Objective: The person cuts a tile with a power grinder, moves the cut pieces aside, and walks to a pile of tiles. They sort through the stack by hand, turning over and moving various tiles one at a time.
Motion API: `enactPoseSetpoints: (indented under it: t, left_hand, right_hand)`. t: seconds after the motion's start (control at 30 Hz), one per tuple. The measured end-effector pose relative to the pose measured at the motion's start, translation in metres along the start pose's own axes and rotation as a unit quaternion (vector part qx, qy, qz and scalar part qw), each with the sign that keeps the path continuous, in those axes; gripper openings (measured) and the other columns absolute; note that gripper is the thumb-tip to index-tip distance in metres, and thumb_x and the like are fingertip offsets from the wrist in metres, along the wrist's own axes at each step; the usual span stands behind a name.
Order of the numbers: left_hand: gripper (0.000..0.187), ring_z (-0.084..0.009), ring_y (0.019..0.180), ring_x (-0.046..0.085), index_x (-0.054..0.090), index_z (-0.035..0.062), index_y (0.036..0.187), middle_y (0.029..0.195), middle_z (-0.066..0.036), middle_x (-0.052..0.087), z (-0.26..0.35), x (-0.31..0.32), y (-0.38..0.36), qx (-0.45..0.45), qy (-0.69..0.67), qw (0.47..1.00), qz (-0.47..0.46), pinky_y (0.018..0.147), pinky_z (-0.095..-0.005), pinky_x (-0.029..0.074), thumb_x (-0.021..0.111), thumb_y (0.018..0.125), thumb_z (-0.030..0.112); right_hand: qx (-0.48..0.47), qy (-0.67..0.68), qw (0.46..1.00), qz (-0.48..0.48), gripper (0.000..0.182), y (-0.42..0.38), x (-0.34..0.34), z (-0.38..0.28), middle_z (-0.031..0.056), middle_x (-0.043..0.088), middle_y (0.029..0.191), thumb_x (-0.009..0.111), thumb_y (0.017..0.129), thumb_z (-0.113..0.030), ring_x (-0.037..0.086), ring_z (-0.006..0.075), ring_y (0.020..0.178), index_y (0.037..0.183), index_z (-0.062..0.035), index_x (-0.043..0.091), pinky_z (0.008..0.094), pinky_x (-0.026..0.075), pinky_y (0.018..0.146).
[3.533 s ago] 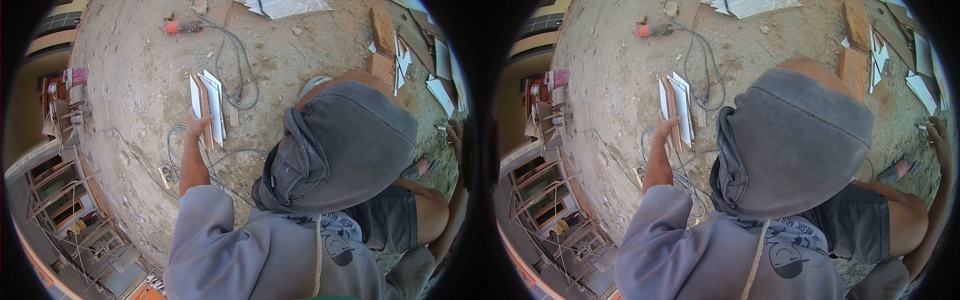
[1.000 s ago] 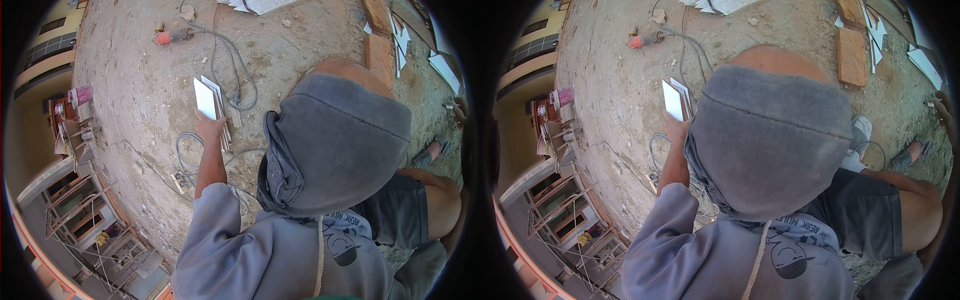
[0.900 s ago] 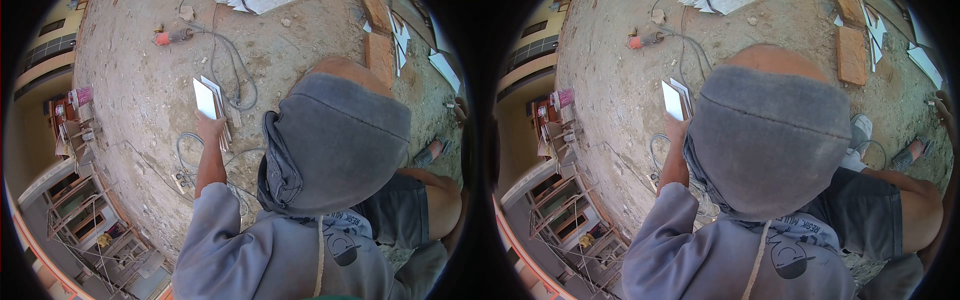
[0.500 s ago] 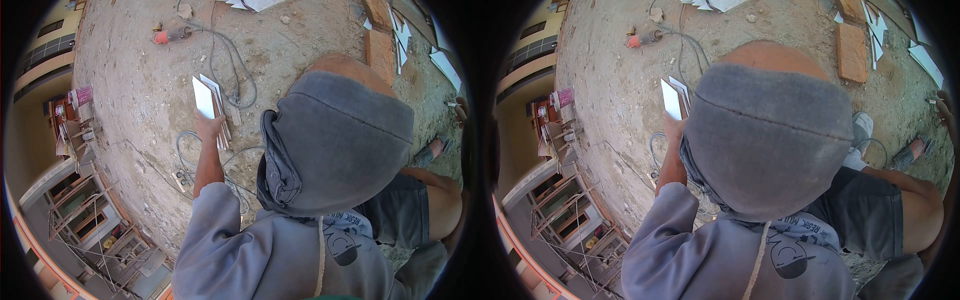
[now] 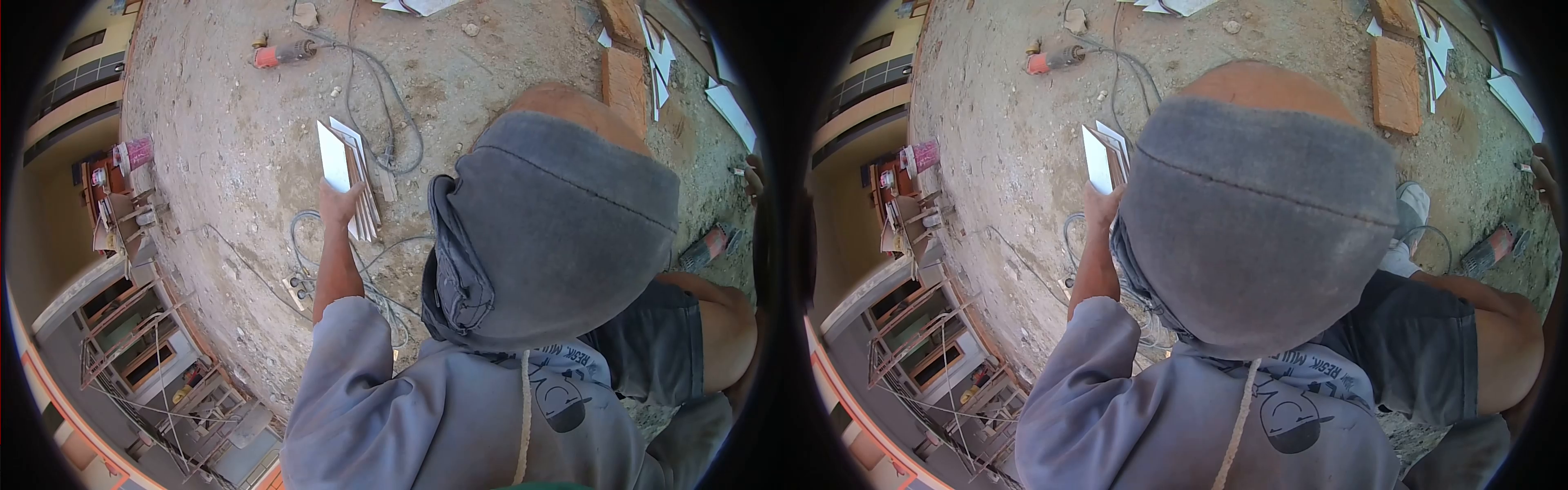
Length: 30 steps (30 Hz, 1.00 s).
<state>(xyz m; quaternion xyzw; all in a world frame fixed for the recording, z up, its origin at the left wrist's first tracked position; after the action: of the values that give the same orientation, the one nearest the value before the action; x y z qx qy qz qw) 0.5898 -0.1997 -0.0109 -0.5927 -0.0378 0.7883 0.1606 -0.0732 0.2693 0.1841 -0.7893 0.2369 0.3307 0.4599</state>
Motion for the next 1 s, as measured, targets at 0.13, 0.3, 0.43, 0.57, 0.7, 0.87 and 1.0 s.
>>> enactPoseSetpoints:
  t: [0.13, 0.3, 0.43, 0.57, 0.7, 0.87, 1.0]
  left_hand:
    - [0.078, -0.04, 0.105, 0.061, 0.051, -0.0037, 0.118, 0.111, -0.025, 0.063, 0.008, -0.005, -0.005, -0.013, 0.002, 1.0, 0.009, 0.089, -0.0453, 0.048, 0.081, 0.064, 0.044]
    - [0.077, -0.0394, 0.104, 0.062, 0.052, -0.0036, 0.117, 0.11, -0.025, 0.064, 0.013, -0.006, -0.009, -0.017, 0.008, 1.0, 0.021, 0.089, -0.0446, 0.048, 0.082, 0.063, 0.042]
    - [0.076, -0.0391, 0.103, 0.062, 0.052, -0.0036, 0.116, 0.109, -0.025, 0.064, 0.008, -0.002, -0.006, -0.018, 0.0, 0.999, 0.027, 0.089, -0.0447, 0.048, 0.082, 0.063, 0.042]
    - [0.075, -0.039, 0.103, 0.062, 0.052, -0.0034, 0.115, 0.109, -0.025, 0.064, 0.01, -0.003, -0.008, -0.023, 0.0, 0.999, 0.028, 0.089, -0.0448, 0.048, 0.082, 0.063, 0.042]
    - [0.075, -0.0399, 0.103, 0.062, 0.052, -0.0028, 0.115, 0.108, -0.025, 0.064, 0.007, -0.002, -0.007, -0.012, 0.004, 0.999, 0.035, 0.088, -0.0452, 0.048, 0.083, 0.062, 0.041]
    - [0.075, -0.0406, 0.103, 0.062, 0.052, -0.0025, 0.114, 0.108, -0.025, 0.064, 0.005, -0.001, -0.006, -0.007, 0.001, 0.999, 0.039, 0.087, -0.046, 0.048, 0.083, 0.062, 0.041]
    - [0.075, -0.0408, 0.103, 0.062, 0.052, -0.0026, 0.114, 0.107, -0.025, 0.064, 0.002, 0.001, -0.004, 0.0, -0.003, 0.999, 0.041, 0.087, -0.0462, 0.048, 0.083, 0.062, 0.042]
  right_hand:
    - [-0.04, 0.052, 0.998, -0.011, 0.044, 0.01, 0.0, 0.013, 0.0165, 0.064, 0.108, 0.061, 0.095, -0.026, 0.066, 0.0224, 0.091, 0.124, 0.0066, 0.055, 0.0312, 0.054, 0.074]
    - [-0.024, 0.05, 0.998, -0.012, 0.043, 0.005, 0.001, 0.006, 0.0162, 0.063, 0.108, 0.061, 0.095, -0.026, 0.066, 0.0221, 0.092, 0.123, 0.0065, 0.056, 0.0309, 0.054, 0.073]
    - [-0.025, 0.019, 1.0, 0.001, 0.042, 0.001, 0.0, 0.004, 0.0157, 0.064, 0.104, 0.061, 0.095, -0.026, 0.065, 0.0209, 0.088, 0.122, 0.0059, 0.058, 0.0307, 0.054, 0.071]
    - [-0.026, 0.022, 0.999, -0.004, 0.042, 0.001, 0.0, 0.005, 0.0153, 0.065, 0.1, 0.062, 0.094, -0.026, 0.065, 0.0202, 0.084, 0.122, 0.0055, 0.058, 0.0311, 0.054, 0.071]
    - [-0.031, 0.028, 0.999, 0.004, 0.042, 0.002, 0.0, 0.007, 0.0148, 0.065, 0.099, 0.062, 0.094, -0.026, 0.064, 0.0202, 0.084, 0.121, 0.0054, 0.058, 0.0312, 0.054, 0.071]
    - [-0.046, 0.032, 0.998, -0.001, 0.042, 0.005, 0.0, 0.008, 0.0161, 0.063, 0.104, 0.062, 0.094, -0.026, 0.065, 0.022, 0.089, 0.121, 0.0059, 0.057, 0.0306, 0.054, 0.074]
    - [-0.032, 0.042, 0.999, -0.01, 0.042, 0.004, 0.0, 0.006, 0.0166, 0.063, 0.105, 0.062, 0.094, -0.026, 0.065, 0.0223, 0.09, 0.121, 0.0058, 0.057, 0.0305, 0.054, 0.074]
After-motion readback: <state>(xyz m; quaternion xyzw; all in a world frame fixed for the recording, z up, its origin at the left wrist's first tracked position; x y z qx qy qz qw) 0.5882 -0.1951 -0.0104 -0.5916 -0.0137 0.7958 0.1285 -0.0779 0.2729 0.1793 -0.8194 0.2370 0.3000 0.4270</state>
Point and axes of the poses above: each hand's wrist, its own y-axis towards the middle knuckle, its own x-axis out of the palm, z = x × y, the point moved 3 cm from there along y, towards the middle knuckle
